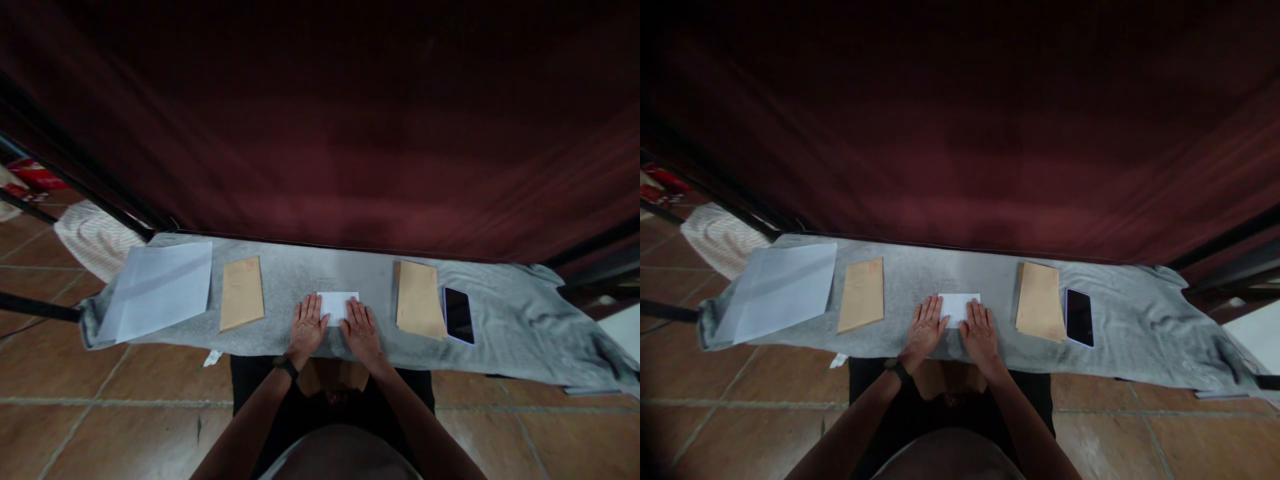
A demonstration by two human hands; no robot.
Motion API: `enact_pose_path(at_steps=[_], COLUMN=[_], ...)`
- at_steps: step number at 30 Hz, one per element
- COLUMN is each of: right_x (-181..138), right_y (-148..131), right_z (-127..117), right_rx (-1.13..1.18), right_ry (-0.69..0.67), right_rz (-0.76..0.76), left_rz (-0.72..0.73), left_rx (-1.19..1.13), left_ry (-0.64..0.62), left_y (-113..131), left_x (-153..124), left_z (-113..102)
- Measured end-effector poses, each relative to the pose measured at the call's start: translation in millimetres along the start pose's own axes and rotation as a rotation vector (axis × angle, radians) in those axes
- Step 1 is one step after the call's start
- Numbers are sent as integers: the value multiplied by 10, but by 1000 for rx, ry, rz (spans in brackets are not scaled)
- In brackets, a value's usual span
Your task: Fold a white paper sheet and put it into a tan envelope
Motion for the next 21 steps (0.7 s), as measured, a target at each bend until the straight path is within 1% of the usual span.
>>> enact_pose_path(at_steps=[3, 5, 9, 12, 14, 17, 19, 21], right_x=[-17, -30, -5, 120, 231, 339, 344, 310], right_y=[32, 28, 21, 42, 48, 22, 40, 109], right_z=[-44, -64, -66, -29, 8, 69, 96, 106], right_rx=[-10, -6, 14, 32, 45, 62, 56, 34], right_ry=[19, 25, 8, -25, -42, -59, -56, -42], right_rz=[-6, -1, 16, 36, 31, -38, -61, -36], left_rz=[-34, -40, 52, 96, 108, 94, 58, 20], left_rx=[-4, -9, -62, -85, -88, -83, -68, -52], left_ry=[17, 33, 10, -16, -9, 16, 27, 29], left_y=[23, 92, 315, 386, 388, 338, 258, 157], left_x=[5, 25, 60, 59, 54, 48, 43, 33], left_z=[-8, -10, 27, 57, 60, 49, 37, 22])
Point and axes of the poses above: each hand's wrist, its own x-axis towards the middle knuckle, its own z-axis out of the palm, y = z × x, the point moved 8 cm from there along x, towards the middle knuckle, and after that the axes turned 10 degrees about y, right-handed, at the moved point
